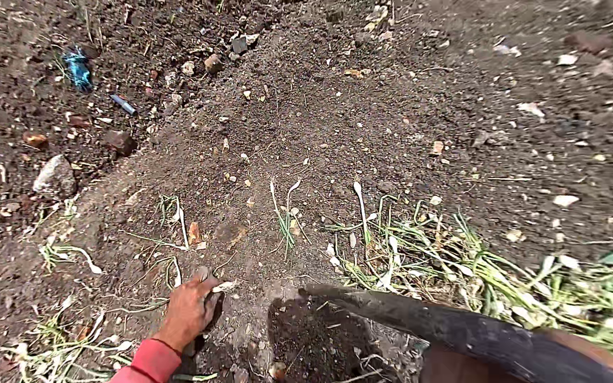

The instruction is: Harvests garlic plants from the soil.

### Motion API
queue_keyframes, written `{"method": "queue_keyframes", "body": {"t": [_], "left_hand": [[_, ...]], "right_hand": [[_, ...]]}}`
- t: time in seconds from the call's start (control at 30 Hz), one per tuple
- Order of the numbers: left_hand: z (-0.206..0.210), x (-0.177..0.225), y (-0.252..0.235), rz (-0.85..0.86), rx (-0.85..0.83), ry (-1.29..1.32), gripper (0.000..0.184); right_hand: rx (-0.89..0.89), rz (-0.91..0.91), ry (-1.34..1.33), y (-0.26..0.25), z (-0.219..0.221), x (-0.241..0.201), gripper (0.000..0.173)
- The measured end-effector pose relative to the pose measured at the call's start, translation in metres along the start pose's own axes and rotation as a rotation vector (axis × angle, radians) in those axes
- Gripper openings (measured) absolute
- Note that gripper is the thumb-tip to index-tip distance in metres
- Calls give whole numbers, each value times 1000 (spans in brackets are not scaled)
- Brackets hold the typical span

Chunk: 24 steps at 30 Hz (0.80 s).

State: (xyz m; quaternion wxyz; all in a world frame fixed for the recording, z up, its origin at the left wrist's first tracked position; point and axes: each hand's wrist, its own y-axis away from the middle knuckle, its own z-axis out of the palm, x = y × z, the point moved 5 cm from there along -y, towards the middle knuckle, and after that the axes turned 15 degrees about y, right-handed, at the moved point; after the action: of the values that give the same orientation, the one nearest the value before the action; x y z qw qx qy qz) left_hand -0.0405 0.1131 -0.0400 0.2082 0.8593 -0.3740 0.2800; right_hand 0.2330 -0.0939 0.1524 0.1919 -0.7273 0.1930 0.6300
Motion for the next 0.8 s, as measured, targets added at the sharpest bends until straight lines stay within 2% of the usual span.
{"method": "queue_keyframes", "body": {"t": [0.03, 0.1, 0.17, 0.2, 0.23, 0.27, 0.33, 0.37, 0.43, 0.53, 0.6, 0.7, 0.8], "left_hand": [[-9, 5, -4, -7, 87, 85, 34], [-20, 22, 1, -86, 163, 268, 36], [-35, 14, -46, -95, 271, 364, 32], [-37, 13, -52, -146, 249, 379, 30], [-28, 20, -39, -246, 190, 423, 27], [-21, 23, -25, -321, 139, 440, 25], [-18, 23, -45, -330, 137, 396, 25], [-15, 27, -56, -318, 130, 360, 24], [1, 42, -59, -309, 52, 237, 24], [55, 73, -70, -317, -205, -60, 19], [78, 76, -66, -323, -247, -155, 22], [73, 69, -38, -238, -60, -91, 37], [45, 59, 0, -113, 174, 132, 25]], "right_hand": [[-21, -43, -146, -34, 7, -18, 31], [-100, 31, -266, -87, 19, -47, 16], [-87, -105, -260, -143, 38, -50, 23], [-10, -147, -215, -155, 51, -42, 25], [52, -181, -104, -156, 68, -23, 27], [63, -126, 47, -140, 89, 16, 30], [88, -35, 285, -111, 121, 101, 37], [69, 16, 356, -97, 126, 127, 39], [77, 84, 350, -55, 123, 145, 40], [169, 101, 215, -13, 100, 141, 39], [170, 1, 181, 5, 84, 117, 42], [153, -89, 143, 30, 38, 61, 31], [104, -18, -149, 15, 7, 31, 26]]}}
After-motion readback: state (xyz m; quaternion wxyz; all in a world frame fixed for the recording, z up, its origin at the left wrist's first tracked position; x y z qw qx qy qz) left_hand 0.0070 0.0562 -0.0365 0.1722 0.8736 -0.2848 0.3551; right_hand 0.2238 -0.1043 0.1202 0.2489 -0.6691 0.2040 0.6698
